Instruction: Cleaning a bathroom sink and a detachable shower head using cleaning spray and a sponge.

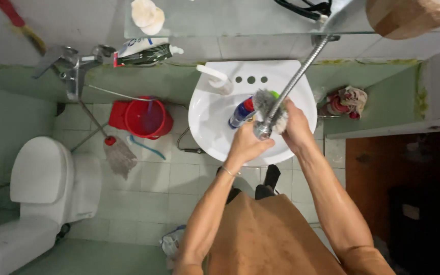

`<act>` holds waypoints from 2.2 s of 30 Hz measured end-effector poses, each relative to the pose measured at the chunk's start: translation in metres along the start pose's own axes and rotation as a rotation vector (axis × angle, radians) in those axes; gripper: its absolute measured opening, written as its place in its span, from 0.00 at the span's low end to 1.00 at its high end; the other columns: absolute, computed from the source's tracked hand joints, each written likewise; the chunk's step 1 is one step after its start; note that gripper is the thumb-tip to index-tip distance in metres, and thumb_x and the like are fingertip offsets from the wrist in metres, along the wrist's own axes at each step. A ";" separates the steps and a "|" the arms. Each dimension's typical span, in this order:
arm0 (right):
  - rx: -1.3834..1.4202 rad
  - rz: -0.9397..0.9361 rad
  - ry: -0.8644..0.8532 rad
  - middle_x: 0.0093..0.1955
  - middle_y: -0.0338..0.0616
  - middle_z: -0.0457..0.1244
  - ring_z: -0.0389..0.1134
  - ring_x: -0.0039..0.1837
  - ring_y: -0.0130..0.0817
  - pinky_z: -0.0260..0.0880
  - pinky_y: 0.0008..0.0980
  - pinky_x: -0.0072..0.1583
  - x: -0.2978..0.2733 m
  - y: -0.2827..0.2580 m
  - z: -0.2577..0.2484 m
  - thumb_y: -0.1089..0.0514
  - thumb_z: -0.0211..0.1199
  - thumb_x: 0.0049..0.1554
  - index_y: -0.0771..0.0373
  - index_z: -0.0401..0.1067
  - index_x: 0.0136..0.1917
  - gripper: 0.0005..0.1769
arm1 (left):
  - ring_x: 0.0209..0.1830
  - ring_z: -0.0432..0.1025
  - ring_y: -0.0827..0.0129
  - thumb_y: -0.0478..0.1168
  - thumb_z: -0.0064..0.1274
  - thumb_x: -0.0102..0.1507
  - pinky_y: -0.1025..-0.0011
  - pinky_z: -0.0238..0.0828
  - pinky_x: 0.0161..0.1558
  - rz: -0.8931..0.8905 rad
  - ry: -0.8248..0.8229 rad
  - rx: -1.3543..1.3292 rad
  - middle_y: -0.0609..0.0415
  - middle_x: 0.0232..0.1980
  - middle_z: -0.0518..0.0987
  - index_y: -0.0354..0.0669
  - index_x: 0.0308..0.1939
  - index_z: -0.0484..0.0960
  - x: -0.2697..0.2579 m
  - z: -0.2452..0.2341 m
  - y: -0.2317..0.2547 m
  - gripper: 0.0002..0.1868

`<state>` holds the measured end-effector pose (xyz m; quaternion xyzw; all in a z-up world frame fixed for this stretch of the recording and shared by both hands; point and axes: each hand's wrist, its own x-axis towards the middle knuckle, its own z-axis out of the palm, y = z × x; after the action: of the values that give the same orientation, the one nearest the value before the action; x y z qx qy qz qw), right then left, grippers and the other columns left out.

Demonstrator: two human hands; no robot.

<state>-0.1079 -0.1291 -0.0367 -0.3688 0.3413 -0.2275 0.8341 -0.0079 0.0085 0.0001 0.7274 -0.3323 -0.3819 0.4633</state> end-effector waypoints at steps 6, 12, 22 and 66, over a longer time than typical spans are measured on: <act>-0.574 -0.240 0.124 0.60 0.46 0.69 0.69 0.58 0.30 0.67 0.32 0.61 -0.089 -0.023 -0.023 0.44 0.46 0.71 0.67 0.72 0.68 0.28 | 0.33 0.80 0.60 0.45 0.65 0.44 0.67 0.76 0.41 0.048 -0.026 0.067 0.46 0.31 0.83 0.38 0.30 0.84 -0.001 -0.017 0.012 0.16; -1.632 -1.425 -0.013 0.55 0.59 0.62 0.64 0.49 0.52 0.68 0.45 0.51 -0.069 -0.029 -0.023 0.50 0.74 0.54 0.55 0.72 0.70 0.32 | 0.32 0.78 0.57 0.47 0.64 0.49 0.64 0.75 0.41 0.100 -0.166 0.131 0.43 0.31 0.83 0.36 0.32 0.83 0.006 -0.025 0.007 0.18; -1.752 -1.577 -0.129 0.51 0.53 0.60 0.60 0.42 0.42 0.61 0.38 0.44 -0.065 -0.045 0.027 0.48 0.77 0.56 0.50 0.73 0.72 0.33 | 0.38 0.80 0.60 0.45 0.67 0.39 0.66 0.75 0.43 0.113 -0.106 0.124 0.47 0.38 0.85 0.41 0.49 0.81 0.016 -0.067 0.027 0.34; -2.121 -1.025 0.024 0.47 0.46 0.65 0.69 0.34 0.41 0.67 0.37 0.35 -0.036 -0.063 0.117 0.42 0.62 0.67 0.51 0.75 0.59 0.15 | 0.36 0.74 0.58 0.35 0.56 0.56 0.58 0.57 0.47 0.561 0.595 0.717 0.51 0.34 0.79 0.43 0.36 0.76 0.001 -0.021 0.000 0.06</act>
<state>-0.0540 -0.0919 0.0840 -0.9701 0.1794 -0.1418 -0.0819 0.0103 0.0168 0.0059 0.8000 -0.4775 0.1162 0.3443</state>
